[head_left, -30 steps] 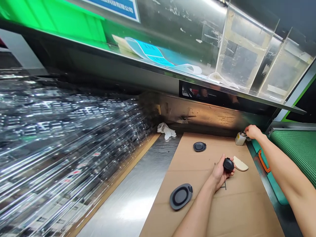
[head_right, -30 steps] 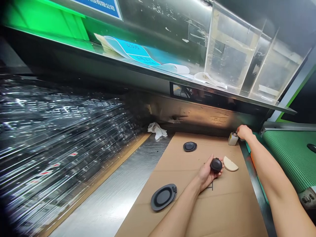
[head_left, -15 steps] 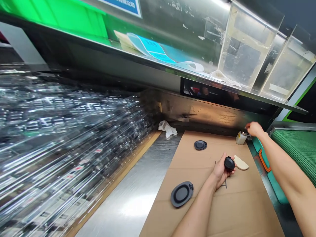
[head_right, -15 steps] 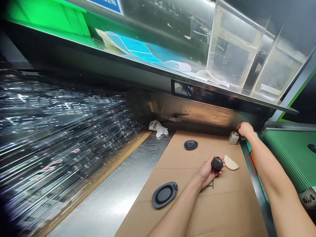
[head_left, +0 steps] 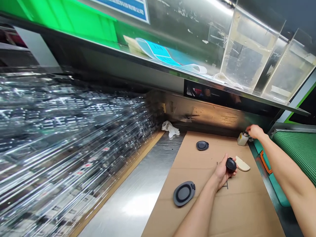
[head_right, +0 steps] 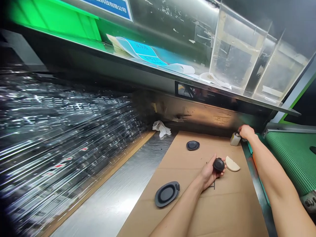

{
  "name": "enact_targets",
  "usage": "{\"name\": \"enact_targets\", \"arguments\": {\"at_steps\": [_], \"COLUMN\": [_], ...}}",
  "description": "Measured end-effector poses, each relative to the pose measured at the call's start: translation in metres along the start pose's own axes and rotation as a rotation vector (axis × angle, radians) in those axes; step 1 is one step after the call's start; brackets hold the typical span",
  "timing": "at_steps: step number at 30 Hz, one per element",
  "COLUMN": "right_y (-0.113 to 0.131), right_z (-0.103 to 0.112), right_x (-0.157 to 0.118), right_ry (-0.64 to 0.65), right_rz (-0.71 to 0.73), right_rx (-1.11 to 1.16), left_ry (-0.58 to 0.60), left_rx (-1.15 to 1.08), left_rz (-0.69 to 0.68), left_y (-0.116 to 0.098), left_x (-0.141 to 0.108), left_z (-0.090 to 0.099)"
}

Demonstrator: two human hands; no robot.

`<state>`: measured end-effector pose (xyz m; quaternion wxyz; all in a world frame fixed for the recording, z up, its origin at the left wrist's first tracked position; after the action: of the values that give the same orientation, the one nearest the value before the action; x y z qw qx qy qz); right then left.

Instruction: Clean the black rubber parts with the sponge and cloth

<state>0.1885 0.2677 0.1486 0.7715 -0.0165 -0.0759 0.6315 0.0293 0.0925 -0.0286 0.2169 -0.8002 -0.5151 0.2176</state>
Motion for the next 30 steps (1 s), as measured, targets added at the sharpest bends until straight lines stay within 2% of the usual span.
{"name": "enact_targets", "arguments": {"at_steps": [16, 30], "right_y": [0.005, -0.001], "right_z": [0.003, 0.001], "right_x": [-0.007, -0.011], "right_ry": [0.006, -0.049], "right_rz": [0.005, 0.012], "right_rx": [-0.035, 0.029], "left_ry": [-0.001, 0.009], "left_rx": [0.005, 0.002], "left_rz": [0.007, -0.003], "left_y": [0.003, 0.003], "left_x": [0.003, 0.003], "left_z": [0.003, 0.003]}}
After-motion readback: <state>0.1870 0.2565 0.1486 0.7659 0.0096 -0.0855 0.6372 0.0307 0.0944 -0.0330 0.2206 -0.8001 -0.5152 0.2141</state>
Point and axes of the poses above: each hand's wrist, its own x-axis towards the middle knuckle, its own z-axis out of the back of the hand, y = z × x, the point moved 10 cm from there along x, towards the middle knuckle, and after that the axes turned 10 degrees about -z, right-handed, at the moved point
